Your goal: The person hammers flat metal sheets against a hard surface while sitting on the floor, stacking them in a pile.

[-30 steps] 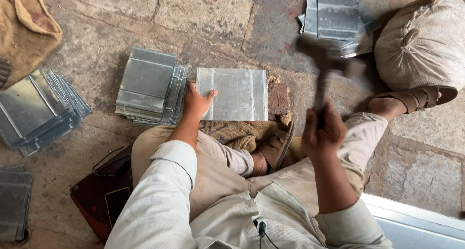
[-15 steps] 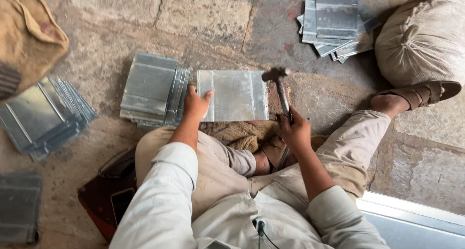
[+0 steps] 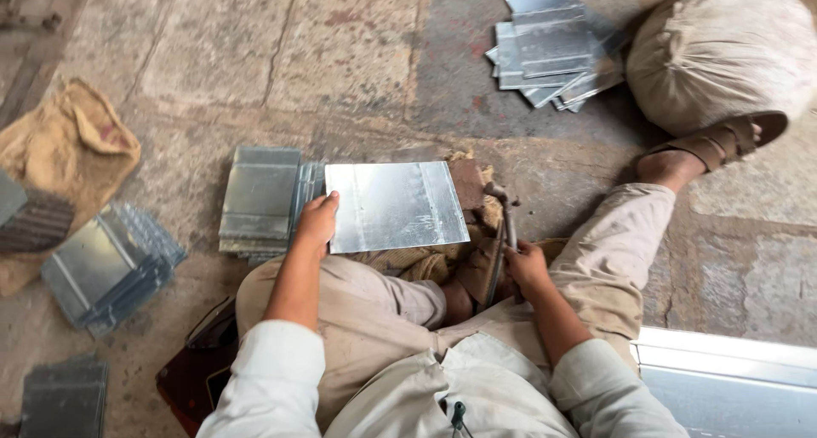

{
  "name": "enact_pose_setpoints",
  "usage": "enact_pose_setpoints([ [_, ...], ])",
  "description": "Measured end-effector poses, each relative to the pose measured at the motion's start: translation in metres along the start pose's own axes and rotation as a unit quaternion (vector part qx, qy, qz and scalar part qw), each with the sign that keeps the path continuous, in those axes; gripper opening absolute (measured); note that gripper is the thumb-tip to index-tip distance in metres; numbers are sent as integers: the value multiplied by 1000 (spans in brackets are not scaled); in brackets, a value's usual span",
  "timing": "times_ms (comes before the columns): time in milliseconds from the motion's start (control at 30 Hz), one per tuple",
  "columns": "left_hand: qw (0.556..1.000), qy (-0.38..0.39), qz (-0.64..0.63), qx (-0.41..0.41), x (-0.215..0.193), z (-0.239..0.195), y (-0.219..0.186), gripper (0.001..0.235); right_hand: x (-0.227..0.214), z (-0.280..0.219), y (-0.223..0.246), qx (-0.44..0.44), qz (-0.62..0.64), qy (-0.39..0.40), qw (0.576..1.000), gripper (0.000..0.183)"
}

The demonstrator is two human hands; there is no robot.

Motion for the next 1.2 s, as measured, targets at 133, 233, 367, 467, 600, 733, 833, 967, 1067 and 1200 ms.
enact_pose_setpoints([
  [133,985,21,-168,0,50,-16,-72,39,7,8,-4,4,54,17,998,14],
  [233,967,27,-253,-13,130,-14,-152,51,8,11,-11,23,21,5,999,13],
  [367,955,267,-126,15,248,-28,-232,57,-4,5,-13,16,-12,-14,1000,14],
  [467,952,296,69,46,274,-39,-232,58,-11,7,-13,40,-24,-27,999,22],
  [600,932,325,162,21,256,-48,-160,51,-16,4,-20,92,5,-25,995,24],
  [733,950,251,183,-4,170,-18,-90,44,-17,-3,-10,120,-95,-30,988,26],
  [833,982,145,96,-77,74,10,-47,40,-8,-11,1,150,-114,-8,982,21],
  [967,992,-65,-24,-104,-48,35,2,47,-2,-24,10,164,-108,17,980,19],
  [1067,952,-244,-76,-168,-127,37,36,62,0,-39,28,171,-101,23,980,19],
  [1200,891,-304,-218,-257,-154,46,77,80,36,-67,59,143,9,-19,990,18],
])
Point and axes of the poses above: each hand's wrist, its own z-axis towards the middle knuckle, its own x-axis out of the palm, y = z × x, the point moved 8 cm from there along z, towards the middle knuckle, and after that the axes turned 1 degree about x, right-handed, at the moved point
